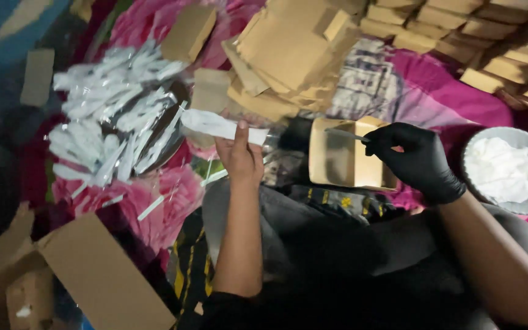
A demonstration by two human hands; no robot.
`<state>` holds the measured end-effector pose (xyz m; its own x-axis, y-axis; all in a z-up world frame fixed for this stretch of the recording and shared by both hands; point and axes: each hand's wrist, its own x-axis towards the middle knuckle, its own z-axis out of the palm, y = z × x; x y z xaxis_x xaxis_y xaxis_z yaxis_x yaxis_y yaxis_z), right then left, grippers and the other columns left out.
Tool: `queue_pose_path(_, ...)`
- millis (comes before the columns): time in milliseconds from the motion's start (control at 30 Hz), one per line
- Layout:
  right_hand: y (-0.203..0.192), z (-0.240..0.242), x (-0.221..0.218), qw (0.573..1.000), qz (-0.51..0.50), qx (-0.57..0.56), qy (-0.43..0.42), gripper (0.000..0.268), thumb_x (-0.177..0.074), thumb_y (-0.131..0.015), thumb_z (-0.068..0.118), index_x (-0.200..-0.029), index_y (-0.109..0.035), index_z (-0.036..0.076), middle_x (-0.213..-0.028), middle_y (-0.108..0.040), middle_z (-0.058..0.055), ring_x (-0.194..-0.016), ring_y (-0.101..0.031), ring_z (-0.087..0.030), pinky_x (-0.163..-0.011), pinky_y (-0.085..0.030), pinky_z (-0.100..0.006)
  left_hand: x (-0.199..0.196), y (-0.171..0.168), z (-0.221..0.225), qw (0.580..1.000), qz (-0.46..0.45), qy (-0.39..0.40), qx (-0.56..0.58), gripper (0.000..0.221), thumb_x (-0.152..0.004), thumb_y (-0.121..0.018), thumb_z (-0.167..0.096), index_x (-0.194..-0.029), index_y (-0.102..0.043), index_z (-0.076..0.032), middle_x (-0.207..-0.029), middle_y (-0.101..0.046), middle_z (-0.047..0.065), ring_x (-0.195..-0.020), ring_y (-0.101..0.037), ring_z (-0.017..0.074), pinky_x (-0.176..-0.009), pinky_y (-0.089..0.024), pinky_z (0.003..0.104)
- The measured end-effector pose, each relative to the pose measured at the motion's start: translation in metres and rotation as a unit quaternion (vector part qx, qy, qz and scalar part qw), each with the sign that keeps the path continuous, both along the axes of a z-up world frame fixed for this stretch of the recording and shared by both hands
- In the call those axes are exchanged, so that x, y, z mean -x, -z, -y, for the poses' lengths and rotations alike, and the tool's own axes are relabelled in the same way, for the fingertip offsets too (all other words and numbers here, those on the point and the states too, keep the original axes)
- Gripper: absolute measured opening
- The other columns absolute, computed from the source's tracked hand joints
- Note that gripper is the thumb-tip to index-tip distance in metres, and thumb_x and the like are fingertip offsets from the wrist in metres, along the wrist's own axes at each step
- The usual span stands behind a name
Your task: Packaging plastic utensils into individual sleeves and then into small cardboard boxes.
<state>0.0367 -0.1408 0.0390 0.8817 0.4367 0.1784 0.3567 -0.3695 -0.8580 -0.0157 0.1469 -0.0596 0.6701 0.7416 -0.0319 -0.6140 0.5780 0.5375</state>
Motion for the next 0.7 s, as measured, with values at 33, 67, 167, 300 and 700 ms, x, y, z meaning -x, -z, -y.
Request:
queue_pose_path(33,-0.007,0.006,0.001,0.999,-0.024,-0.016,0.03,0.012,-0.088,-0.08,0.005,-0.096,-0.078,0.013,-0.084,-0.074,-0.005,-0.084,-0.072,-0.016,-0.085,-0.056,-0.029,-0.005,-0.004,0.008,1.0,-0.014,0.004,-0.017,0.056,-0.092,-0.076,0.0,-0.141,-0.048,-0.004,-0.102,-0.067,0.017,-0.093,-0.075,0.0313,-0.093,-0.064,0.055)
queue_pose_path(67,-0.012,0.011,0.005,0.996,-0.051,-0.034,0.061,0.013,-0.087,-0.08,0.004,-0.096,-0.078,0.013,-0.082,-0.074,-0.005,-0.083,-0.071,-0.015,-0.087,-0.056,-0.028,-0.006,-0.008,0.014,0.999,-0.031,0.008,-0.035,0.055,-0.092,-0.076,-0.002,-0.14,-0.048,-0.005,-0.101,-0.068,0.017,-0.093,-0.075,0.0314,-0.094,-0.064,0.056)
queue_pose_path(167,-0.004,0.027,-0.002,0.997,0.038,-0.058,0.04,0.017,-0.082,-0.087,0.007,-0.097,-0.081,0.01,-0.082,-0.074,-0.013,-0.083,-0.073,-0.026,-0.082,-0.054,-0.035,-0.015,-0.023,0.03,0.998,-0.018,0.009,-0.062,0.053,-0.09,-0.077,0.002,-0.136,-0.05,-0.004,-0.103,-0.068,0.02,-0.094,-0.075,0.0338,-0.091,-0.065,0.057)
queue_pose_path(300,0.001,0.027,-0.001,0.99,-0.015,-0.128,0.052,0.018,-0.079,-0.087,0.004,-0.096,-0.08,0.009,-0.082,-0.076,-0.011,-0.084,-0.073,-0.021,-0.088,-0.053,-0.031,-0.015,-0.07,0.056,0.994,-0.038,0.048,-0.091,0.055,-0.09,-0.079,-0.004,-0.136,-0.049,-0.006,-0.105,-0.071,0.02,-0.095,-0.075,0.0346,-0.086,-0.065,0.057)
queue_pose_path(700,0.008,0.043,-0.01,0.971,-0.069,-0.229,0.018,0.011,-0.081,-0.085,0.003,-0.089,-0.079,0.004,-0.071,-0.075,-0.011,-0.074,-0.073,-0.017,-0.084,-0.055,-0.031,-0.015,-0.105,0.105,0.977,-0.035,0.091,-0.188,0.05,-0.093,-0.076,-0.001,-0.135,-0.05,-0.009,-0.109,-0.072,0.016,-0.1,-0.076,0.0354,-0.086,-0.066,0.054)
